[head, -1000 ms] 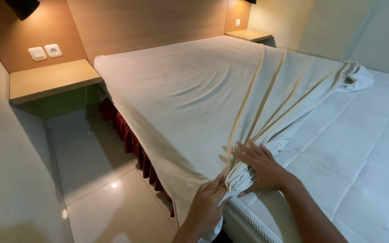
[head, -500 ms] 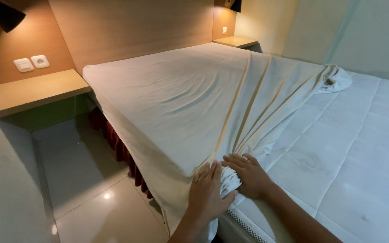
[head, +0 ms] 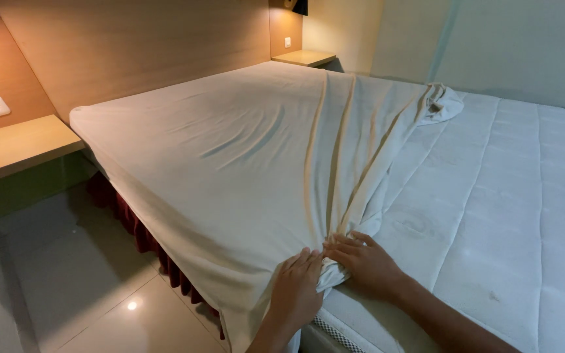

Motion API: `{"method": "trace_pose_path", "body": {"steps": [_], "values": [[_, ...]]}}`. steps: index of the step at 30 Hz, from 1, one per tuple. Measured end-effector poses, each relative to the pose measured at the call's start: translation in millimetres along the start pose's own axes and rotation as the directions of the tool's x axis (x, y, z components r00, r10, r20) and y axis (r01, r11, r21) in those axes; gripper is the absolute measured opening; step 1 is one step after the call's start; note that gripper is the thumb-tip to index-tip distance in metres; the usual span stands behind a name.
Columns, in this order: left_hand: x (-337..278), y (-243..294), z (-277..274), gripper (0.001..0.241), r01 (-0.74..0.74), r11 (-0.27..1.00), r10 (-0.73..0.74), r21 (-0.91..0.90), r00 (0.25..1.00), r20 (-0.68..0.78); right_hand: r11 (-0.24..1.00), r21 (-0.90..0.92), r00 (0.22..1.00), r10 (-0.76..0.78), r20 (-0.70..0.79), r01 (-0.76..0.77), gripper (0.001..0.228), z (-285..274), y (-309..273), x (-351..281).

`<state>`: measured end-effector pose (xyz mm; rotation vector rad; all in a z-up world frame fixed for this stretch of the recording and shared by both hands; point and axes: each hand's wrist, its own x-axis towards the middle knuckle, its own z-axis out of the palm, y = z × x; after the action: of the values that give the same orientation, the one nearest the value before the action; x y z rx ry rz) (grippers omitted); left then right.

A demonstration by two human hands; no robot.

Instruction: The person spreads a white fitted sheet over a mattress and tucks the corners under. They move around the bed to smooth the fabric and secure the sheet at each corner.

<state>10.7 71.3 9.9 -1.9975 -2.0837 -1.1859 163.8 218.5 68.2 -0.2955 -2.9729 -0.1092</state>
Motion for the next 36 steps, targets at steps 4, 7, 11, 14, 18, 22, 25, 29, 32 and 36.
{"method": "trace_pose_path", "body": {"steps": [4, 7, 11, 14, 18, 22, 25, 29, 32, 36], "values": [[-4.7, 9.1, -12.9, 0.063, 0.009, 1.000, -0.009, -0.004, 1.000, 0.027, 0.995, -0.104, 0.996, 0.017, 0.090, -0.008, 0.085, -24.5, 16.2, 17.2], [-11.8, 16.6, -13.7, 0.065, -0.017, 0.996, 0.014, -0.085, 0.999, -0.035, 0.943, -0.181, 0.953, 0.296, 0.066, -0.281, 0.096, -26.8, 30.9, 31.9], [-13.3, 11.2, -5.9, 0.061, -0.014, 0.999, 0.013, -0.037, 0.999, -0.035, 0.965, -0.167, 0.978, 0.193, -0.084, -0.205, 0.078, -0.8, 46.3, 51.1], [1.1, 28.5, -27.6, 0.072, 0.127, 0.988, -0.120, -0.084, 0.989, 0.084, 0.978, -0.144, 0.986, 0.141, -0.088, -0.153, 0.077, 0.2, 40.1, 59.9], [22.2, 60.3, -41.3, 0.109, 0.220, 0.973, -0.220, -0.069, 0.975, -0.001, 0.976, -0.164, 0.989, 0.131, -0.070, -0.140, 0.068, 10.0, 41.0, 54.1], [47.7, 68.8, -27.9, 0.108, 0.162, 0.976, -0.161, 0.146, 0.987, -0.021, 0.973, -0.177, 0.989, 0.147, -0.024, -0.149, 0.046, 26.1, 54.2, 52.9], [60.9, 55.9, -18.3, 0.111, 0.251, 0.955, -0.265, 0.161, 0.962, 0.073, 0.978, -0.134, 0.987, 0.159, -0.031, -0.162, 0.060, 16.8, 45.0, 54.5], [57.0, 20.5, 31.5, 0.084, 0.271, 0.958, -0.272, 0.096, 0.962, -0.001, 0.978, -0.034, 0.978, 0.208, -0.003, -0.208, 0.047, 5.6, 34.6, 48.6], [49.1, 18.7, 34.7, 0.061, 0.177, 0.977, -0.171, 0.116, 0.983, -0.066, 0.979, 0.010, 0.979, 0.204, -0.011, -0.204, 0.055, 6.2, 34.3, 39.6], [38.5, 17.8, 46.2, 0.046, 0.025, 0.993, -0.016, 0.114, 0.996, -0.085, 0.975, 0.026, 0.975, 0.222, -0.031, -0.221, 0.050, 12.8, 42.1, 13.4]]}}
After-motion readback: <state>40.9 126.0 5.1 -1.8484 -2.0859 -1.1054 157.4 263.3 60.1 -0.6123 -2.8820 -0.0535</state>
